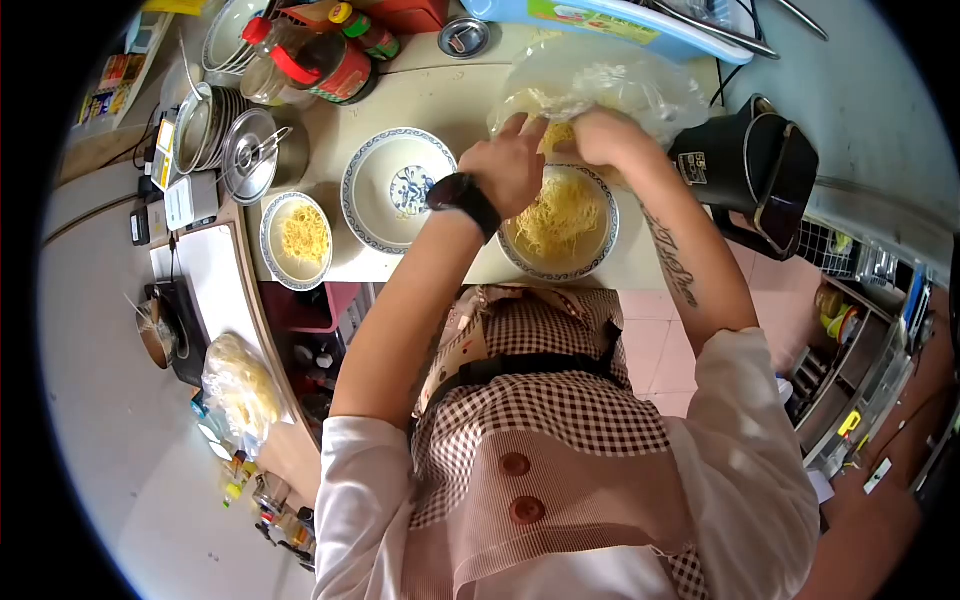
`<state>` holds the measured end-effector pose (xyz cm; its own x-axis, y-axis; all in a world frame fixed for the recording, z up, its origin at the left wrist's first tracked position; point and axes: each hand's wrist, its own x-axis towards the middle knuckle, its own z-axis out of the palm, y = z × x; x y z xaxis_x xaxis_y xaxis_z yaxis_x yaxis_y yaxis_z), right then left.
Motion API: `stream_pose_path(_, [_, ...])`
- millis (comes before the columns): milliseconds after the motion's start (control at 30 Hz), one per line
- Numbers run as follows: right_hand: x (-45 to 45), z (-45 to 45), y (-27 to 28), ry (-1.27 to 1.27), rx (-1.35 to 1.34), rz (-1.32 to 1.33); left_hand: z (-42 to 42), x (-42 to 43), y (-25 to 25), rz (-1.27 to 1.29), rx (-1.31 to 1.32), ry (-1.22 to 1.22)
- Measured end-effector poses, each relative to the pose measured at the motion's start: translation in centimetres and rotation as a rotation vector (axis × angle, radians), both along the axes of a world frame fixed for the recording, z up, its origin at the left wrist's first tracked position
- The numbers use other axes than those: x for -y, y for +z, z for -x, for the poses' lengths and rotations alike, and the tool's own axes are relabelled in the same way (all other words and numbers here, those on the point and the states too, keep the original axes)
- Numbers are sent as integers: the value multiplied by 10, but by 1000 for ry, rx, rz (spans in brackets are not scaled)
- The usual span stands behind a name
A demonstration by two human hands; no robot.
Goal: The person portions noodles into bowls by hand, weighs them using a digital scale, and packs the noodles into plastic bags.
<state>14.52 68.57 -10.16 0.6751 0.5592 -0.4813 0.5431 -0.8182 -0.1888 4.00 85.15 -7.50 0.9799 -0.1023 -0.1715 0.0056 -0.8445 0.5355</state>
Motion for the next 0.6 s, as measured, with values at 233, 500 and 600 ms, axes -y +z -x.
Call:
stream_pose_path(233, [10,14,-28,-170,-62,-272,-13,-16,13,-81,-128,23])
stream_pose_path(500, [65,27,75,-591,-278,-1008,-4,-35,25,308,246,137])
stream_pose_path(600, [76,50,127,-639,-360,-1251,0,-33,35,653,197,289])
